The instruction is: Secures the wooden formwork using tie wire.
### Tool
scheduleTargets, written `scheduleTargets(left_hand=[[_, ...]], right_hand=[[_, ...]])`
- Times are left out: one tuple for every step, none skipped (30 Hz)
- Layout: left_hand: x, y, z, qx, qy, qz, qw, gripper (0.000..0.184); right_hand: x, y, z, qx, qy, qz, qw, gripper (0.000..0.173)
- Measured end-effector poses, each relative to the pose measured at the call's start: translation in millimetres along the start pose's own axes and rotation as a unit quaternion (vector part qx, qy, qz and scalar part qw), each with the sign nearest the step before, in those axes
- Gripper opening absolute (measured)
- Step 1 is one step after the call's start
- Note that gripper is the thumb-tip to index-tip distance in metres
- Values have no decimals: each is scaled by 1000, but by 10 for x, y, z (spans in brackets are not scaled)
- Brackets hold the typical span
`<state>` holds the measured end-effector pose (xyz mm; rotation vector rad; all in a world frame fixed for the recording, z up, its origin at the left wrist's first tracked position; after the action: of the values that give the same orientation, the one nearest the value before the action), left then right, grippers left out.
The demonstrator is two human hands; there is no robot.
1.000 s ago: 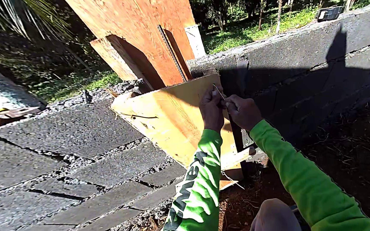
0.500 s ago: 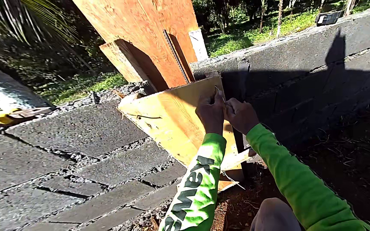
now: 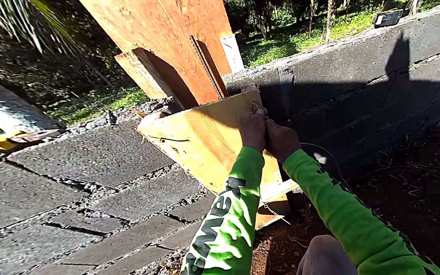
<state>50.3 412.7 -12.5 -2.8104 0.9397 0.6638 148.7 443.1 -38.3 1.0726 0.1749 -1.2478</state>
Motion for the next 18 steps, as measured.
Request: scheduleTargets(left_hand=[[6, -21, 25, 57, 25, 2, 998, 17], [3, -36, 63, 107, 47, 3, 993, 14], [-17, -51, 122, 148, 61, 6, 987, 12], [-33, -67, 192, 183, 68, 18, 981, 13], [-45, -83, 247, 206, 72, 32, 975, 14], [-59, -95, 272, 215, 69, 49, 973, 15], [-69, -92, 262, 204, 56, 67, 975, 18], [-75, -69, 210, 167, 34, 86, 982, 20], [-77, -34, 141, 113, 4, 109, 988, 23], [-75, 15, 80, 42, -30, 135, 989, 24], [-71, 76, 27, -42, -67, 157, 984, 24], [-60, 157, -37, -132, -102, 167, 972, 25], [-41, 261, -122, -217, -137, 163, 953, 26], [-21, 378, -226, -287, -172, 140, 932, 28], [-5, 489, -330, -337, -220, 101, 910, 29], [-3, 579, -420, -373, -279, 60, 883, 28], [-25, 647, -482, -391, -337, 26, 856, 28], [-71, 686, -535, -401, -388, 10, 830, 28]], right_hand=[[-5, -12, -32, 4, 10, -13, 1000, 21], [-20, -25, -63, 4, 21, -26, 999, 19], [-46, -35, -92, 6, 29, -30, 999, 19], [-72, -26, -122, 6, 41, -30, 999, 20], [-100, 2, -150, 8, 56, -26, 998, 21], [-134, 44, -178, 17, 68, -19, 997, 21], [-169, 93, -196, 30, 81, -10, 996, 22], [-210, 153, -202, 46, 100, -8, 994, 24], [-257, 223, -200, 65, 117, -4, 991, 25], [-307, 298, -190, 88, 131, 6, 987, 26], [-363, 380, -172, 110, 147, 17, 983, 26], [-429, 462, -147, 133, 166, 25, 977, 25], [-498, 543, -110, 156, 189, 28, 969, 24], [-574, 619, -59, 181, 210, 31, 960, 23], [-656, 688, -5, 206, 229, 36, 951, 23], [-735, 758, 56, 232, 239, 48, 942, 23], [-809, 821, 124, 253, 246, 60, 934, 23], [-878, 873, 203, 265, 259, 66, 926, 22]])
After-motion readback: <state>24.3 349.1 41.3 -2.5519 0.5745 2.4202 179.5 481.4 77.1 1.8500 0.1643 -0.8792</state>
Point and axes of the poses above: each hand's wrist, its own x-axis away from the middle knuckle, its own y-axis out of the back of the hand, z = x × y, the point moved 7 cm from there along -x, towards the middle knuckle, and after that the axes turned 12 degrees about -y, right-handed, at the moved point
